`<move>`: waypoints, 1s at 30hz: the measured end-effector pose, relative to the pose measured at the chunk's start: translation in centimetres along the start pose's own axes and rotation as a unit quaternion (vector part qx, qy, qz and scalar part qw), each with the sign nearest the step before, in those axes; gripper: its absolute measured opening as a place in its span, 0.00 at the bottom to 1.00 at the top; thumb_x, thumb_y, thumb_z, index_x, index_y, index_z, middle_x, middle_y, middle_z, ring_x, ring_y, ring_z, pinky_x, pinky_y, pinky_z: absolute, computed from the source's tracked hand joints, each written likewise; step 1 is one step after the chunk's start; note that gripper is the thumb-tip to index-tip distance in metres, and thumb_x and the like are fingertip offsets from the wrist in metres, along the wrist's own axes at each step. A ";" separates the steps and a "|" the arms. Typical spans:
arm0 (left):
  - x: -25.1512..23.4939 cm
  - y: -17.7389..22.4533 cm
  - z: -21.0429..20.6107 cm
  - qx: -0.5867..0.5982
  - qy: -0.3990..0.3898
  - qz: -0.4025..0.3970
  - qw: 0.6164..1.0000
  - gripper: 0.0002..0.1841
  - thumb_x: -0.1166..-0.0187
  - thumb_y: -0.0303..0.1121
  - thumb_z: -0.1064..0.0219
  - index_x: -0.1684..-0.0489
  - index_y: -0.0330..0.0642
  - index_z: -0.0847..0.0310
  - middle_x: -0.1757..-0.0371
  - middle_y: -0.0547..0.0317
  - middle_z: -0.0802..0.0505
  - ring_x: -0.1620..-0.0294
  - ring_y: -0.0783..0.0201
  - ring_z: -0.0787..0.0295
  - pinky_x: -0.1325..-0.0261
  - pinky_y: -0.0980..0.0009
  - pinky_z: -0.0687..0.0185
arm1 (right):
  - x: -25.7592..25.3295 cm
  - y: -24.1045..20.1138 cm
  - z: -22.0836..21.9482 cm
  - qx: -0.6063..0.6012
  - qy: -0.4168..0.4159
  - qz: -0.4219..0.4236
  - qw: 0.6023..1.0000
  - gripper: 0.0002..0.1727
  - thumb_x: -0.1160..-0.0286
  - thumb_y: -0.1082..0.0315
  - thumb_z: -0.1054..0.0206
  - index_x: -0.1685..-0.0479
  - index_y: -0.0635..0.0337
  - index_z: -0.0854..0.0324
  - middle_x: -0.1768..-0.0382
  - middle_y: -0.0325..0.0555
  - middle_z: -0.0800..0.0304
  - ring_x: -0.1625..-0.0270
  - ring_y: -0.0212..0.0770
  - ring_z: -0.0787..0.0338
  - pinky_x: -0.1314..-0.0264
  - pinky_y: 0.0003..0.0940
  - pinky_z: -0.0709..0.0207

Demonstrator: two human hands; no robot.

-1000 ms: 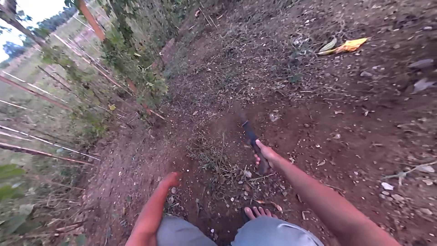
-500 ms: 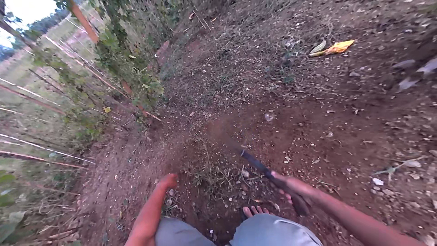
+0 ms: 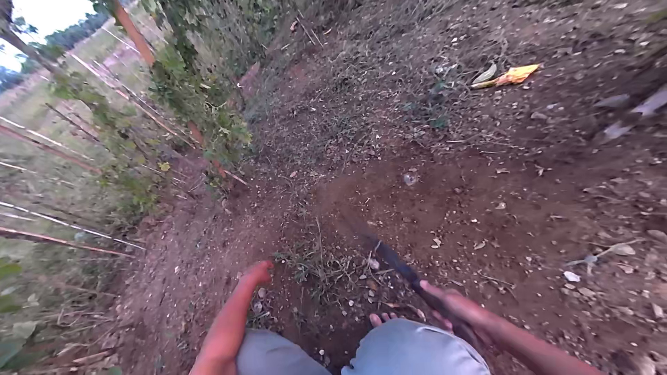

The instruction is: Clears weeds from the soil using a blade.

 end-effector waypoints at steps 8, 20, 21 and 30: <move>0.8 0.1 0.5 -0.016 0.010 -0.011 1.000 0.29 0.25 0.33 0.26 0.21 0.41 0.24 0.26 0.34 0.17 0.23 0.35 0.23 0.22 0.33 0.33 | -6.5 -6.6 -4.7 -0.301 0.094 0.127 0.940 0.34 0.06 0.37 0.65 0.59 0.60 0.30 0.86 0.39 0.30 0.87 0.38 0.25 0.79 0.37 0.19; 5.5 -3.6 2.2 0.135 0.103 -0.017 0.985 0.30 0.23 0.32 0.27 0.19 0.40 0.28 0.31 0.33 0.14 0.28 0.36 0.18 0.24 0.36 0.29 | -1.8 -9.8 -5.7 0.384 -0.092 0.071 0.916 0.13 0.18 0.60 0.31 0.53 0.63 0.19 0.79 0.40 0.20 0.82 0.35 0.21 0.74 0.33 0.21; 6.1 -4.6 2.1 0.151 0.123 -0.024 0.981 0.31 0.23 0.32 0.27 0.18 0.40 0.29 0.30 0.32 0.15 0.28 0.36 0.18 0.23 0.37 0.29 | 0.3 -12.0 -5.1 0.419 -0.081 0.072 0.901 0.11 0.18 0.63 0.32 0.53 0.64 0.20 0.80 0.41 0.21 0.83 0.35 0.21 0.75 0.33 0.21; 14.7 -15.5 -12.6 0.108 0.089 0.023 0.990 0.27 0.20 0.37 0.31 0.21 0.46 0.24 0.25 0.33 0.18 0.24 0.32 0.22 0.25 0.31 0.31 | 13.4 -27.3 -7.5 0.721 0.133 0.176 0.657 0.23 0.11 0.55 0.38 0.30 0.65 0.21 0.44 0.73 0.12 0.37 0.73 0.14 0.34 0.73 0.26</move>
Point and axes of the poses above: each hand's wrist, its own x-axis away from the middle knuckle, its own z-axis out of the back of the hand, y = z × x, the point moved 2 cm from there along -x, towards the middle knuckle
